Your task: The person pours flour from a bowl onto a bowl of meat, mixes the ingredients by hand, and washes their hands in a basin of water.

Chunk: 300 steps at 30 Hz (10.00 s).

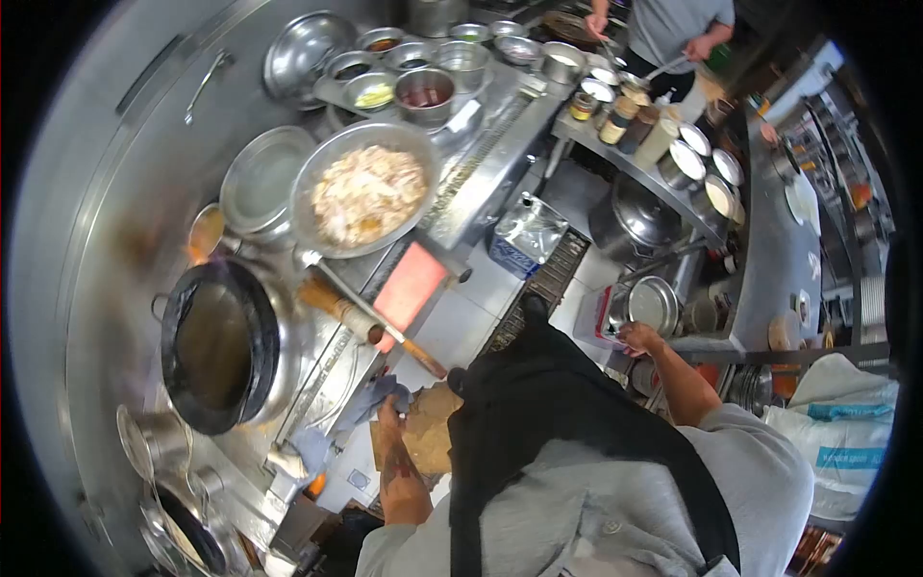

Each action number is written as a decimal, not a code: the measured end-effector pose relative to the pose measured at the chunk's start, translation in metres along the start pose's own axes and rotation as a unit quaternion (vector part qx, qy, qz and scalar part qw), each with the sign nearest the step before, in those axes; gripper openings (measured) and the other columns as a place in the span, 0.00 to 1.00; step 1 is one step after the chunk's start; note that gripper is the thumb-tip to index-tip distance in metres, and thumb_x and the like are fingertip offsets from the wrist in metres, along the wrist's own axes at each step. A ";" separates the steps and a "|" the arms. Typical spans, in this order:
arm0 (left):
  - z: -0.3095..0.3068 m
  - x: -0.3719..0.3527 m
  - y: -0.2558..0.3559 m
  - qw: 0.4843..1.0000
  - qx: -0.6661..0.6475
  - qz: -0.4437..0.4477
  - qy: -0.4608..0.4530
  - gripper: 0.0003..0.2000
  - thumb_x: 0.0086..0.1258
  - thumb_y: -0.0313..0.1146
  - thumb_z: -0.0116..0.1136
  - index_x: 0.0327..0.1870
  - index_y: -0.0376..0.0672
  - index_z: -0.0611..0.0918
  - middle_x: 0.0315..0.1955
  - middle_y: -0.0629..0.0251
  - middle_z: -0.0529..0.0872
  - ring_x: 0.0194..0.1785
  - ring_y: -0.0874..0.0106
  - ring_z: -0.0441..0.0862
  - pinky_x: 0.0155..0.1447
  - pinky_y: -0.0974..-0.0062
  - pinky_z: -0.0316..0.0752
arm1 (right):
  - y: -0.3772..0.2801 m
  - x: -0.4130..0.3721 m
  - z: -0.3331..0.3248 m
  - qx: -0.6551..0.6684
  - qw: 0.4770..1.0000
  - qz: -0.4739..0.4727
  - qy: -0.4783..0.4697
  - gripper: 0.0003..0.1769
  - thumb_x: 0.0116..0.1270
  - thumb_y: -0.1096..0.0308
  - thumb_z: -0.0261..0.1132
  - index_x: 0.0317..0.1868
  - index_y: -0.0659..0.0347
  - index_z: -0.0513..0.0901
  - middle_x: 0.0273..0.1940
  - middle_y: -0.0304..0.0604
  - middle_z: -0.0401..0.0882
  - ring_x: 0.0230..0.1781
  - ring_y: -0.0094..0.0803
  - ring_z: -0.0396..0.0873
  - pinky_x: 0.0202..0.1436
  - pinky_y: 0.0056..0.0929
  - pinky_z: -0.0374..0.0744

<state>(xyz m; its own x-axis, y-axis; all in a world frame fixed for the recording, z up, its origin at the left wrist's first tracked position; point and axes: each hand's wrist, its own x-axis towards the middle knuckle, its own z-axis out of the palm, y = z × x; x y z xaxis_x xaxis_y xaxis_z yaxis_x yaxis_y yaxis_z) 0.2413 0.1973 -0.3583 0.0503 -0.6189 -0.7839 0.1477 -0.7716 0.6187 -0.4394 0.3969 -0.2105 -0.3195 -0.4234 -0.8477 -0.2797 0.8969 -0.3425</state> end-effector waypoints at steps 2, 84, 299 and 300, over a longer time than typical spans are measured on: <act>0.006 0.004 -0.018 0.986 0.154 -0.003 -0.070 0.17 0.65 0.37 0.61 0.53 0.42 0.77 0.36 0.67 0.83 0.28 0.73 0.79 0.25 0.68 0.70 | -0.016 -0.009 -0.006 0.012 1.000 0.013 0.000 0.23 0.69 0.59 0.61 0.63 0.55 0.75 0.45 0.45 0.83 0.36 0.35 0.86 0.37 0.37 0.86; 0.286 -0.199 0.531 0.947 0.214 0.236 0.047 0.12 0.70 0.30 0.57 0.28 0.30 0.80 0.24 0.60 0.83 0.23 0.73 0.83 0.30 0.79 0.83 | -0.765 -0.105 0.008 -0.424 0.191 -0.881 0.089 0.08 0.56 0.62 0.66 0.35 0.53 0.85 0.37 0.36 0.73 0.46 0.32 0.74 0.47 0.34 0.77; 0.296 -0.089 0.527 0.926 0.108 0.325 0.157 0.14 0.62 0.31 0.58 0.19 0.29 0.81 0.15 0.60 0.83 0.20 0.73 0.85 0.25 0.77 0.74 | -0.670 -0.115 -0.006 -0.106 0.630 -0.737 0.218 0.10 0.66 0.69 0.60 0.37 0.64 0.86 0.33 0.57 0.83 0.34 0.53 0.83 0.41 0.45 0.81; 0.289 -0.099 0.525 0.942 0.026 0.314 0.112 0.12 0.64 0.26 0.56 0.25 0.22 0.78 0.25 0.56 0.85 0.24 0.68 0.86 0.28 0.79 0.79 | -0.670 -0.123 -0.010 -0.048 0.591 -0.776 0.214 0.09 0.66 0.69 0.60 0.37 0.62 0.86 0.34 0.56 0.84 0.34 0.50 0.84 0.40 0.44 0.82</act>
<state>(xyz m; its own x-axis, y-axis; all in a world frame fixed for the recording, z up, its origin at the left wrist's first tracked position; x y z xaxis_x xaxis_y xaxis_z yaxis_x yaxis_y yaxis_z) 0.0279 -0.1889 0.0591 0.3196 -0.9142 -0.2492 -0.0294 -0.2724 0.9617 -0.2213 -0.1535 0.1272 0.1943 -0.7391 0.6450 -0.5807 -0.6166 -0.5316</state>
